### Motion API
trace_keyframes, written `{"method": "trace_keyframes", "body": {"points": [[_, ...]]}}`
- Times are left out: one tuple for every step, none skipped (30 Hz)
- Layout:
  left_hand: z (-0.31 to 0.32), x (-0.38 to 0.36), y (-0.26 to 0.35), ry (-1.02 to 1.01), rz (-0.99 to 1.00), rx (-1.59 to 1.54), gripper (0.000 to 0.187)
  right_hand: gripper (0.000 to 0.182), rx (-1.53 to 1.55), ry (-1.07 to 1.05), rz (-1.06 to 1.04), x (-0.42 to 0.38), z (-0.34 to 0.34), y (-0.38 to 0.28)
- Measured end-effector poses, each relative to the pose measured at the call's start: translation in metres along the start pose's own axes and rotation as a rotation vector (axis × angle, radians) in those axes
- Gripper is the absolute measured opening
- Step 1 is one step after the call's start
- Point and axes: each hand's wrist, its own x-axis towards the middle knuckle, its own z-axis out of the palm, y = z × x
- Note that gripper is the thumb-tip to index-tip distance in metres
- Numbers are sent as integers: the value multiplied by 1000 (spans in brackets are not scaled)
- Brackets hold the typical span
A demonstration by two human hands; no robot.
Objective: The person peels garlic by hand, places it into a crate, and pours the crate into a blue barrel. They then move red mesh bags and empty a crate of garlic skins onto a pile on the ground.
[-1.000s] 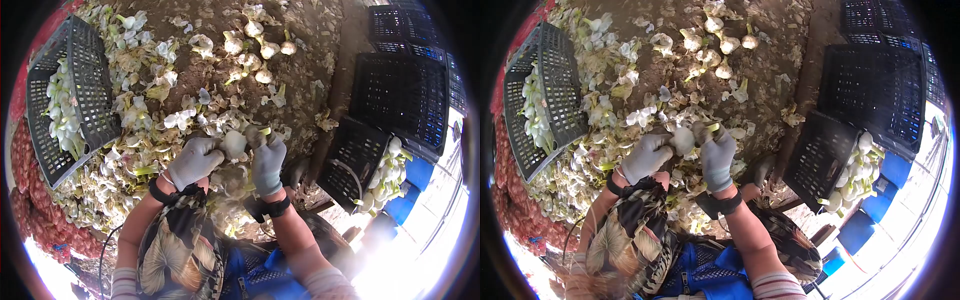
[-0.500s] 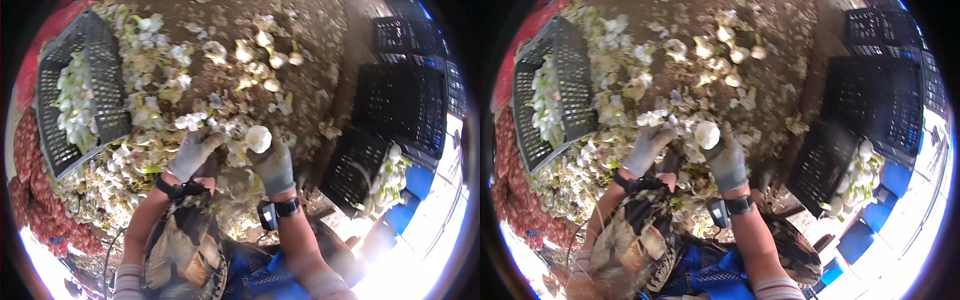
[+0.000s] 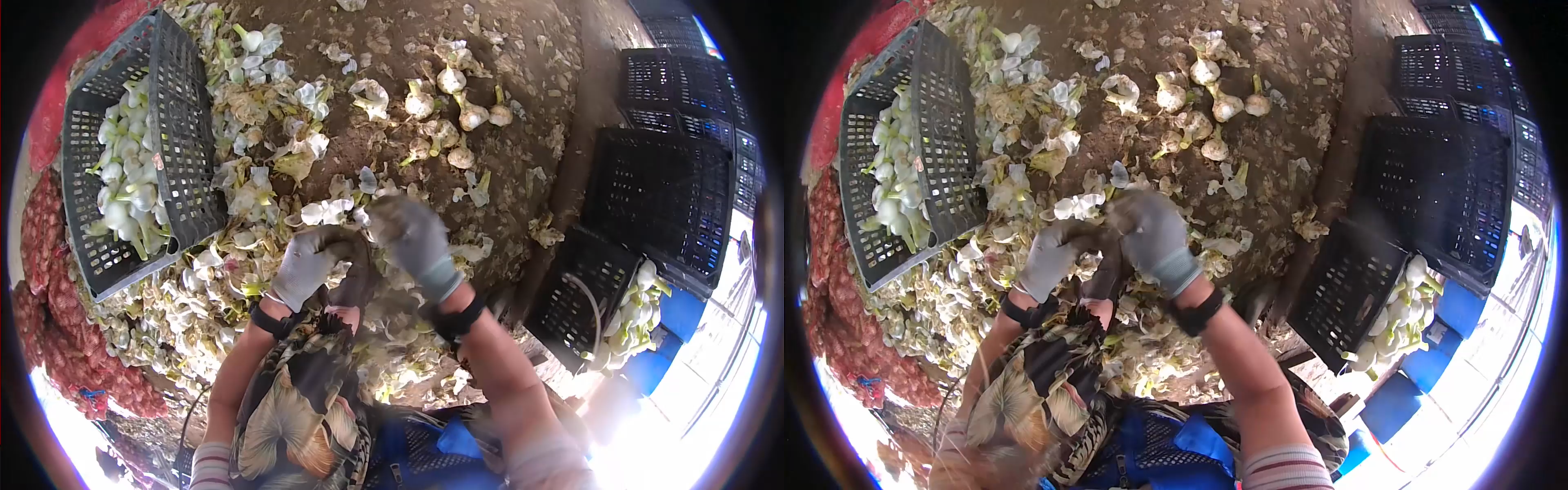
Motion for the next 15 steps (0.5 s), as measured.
{"method": "trace_keyframes", "body": {"points": [[-1, -2, -2, 0, -57, -91, 17, 9, -222, 90, 9, 11, -13, 16], [-4, -2, -1, 2, -65, -95, 17, 17, -516, 144, -93, 23, -24, 31], [-9, -1, 4, 13, -143, -55, 18, 20, -697, 58, -70, 38, -32, 39], [-14, 1, 10, 25, -221, -15, 20, 23, -875, -27, -46, 53, -36, 46], [-15, 5, 18, 30, -220, -13, 20, 23, -871, -29, -50, 69, -37, 57], [-13, 9, 26, 63, -217, 24, 18, 25, -1040, -73, -122, 85, -35, 68], [-14, 13, 29, 96, -216, 63, 16, 27, -1206, -120, -194, 96, -33, 75], [-16, 19, 18, 56, -137, 52, 16, 27, -1264, -167, -215, 103, -31, 82], [-14, 22, 16, 62, -144, 51, 16, 27, -1258, -174, -218, 105, -28, 87], [-6, 27, 17, 112, -49, 13, 21, 27, -1180, -185, -155, 110, -27, 78], [-1, 29, 18, 160, 44, -26, 28, 27, -1103, -199, -91, 112, -26, 67], [-4, 34, 12, 103, 58, 136, 44, 29, -1060, -209, 60, 109, -20, 55], [-1, 35, 13, 105, 58, 129, 44, 29, -553, -134, 344, 100, -12, 52], [6, 38, 15, 178, 147, 285, 49, 30, -34, -49, 601, 89, -5, 49], [13, 41, 17, 250, 237, 441, 54, 30, 187, -37, 633, 76, -3, 33]]}}
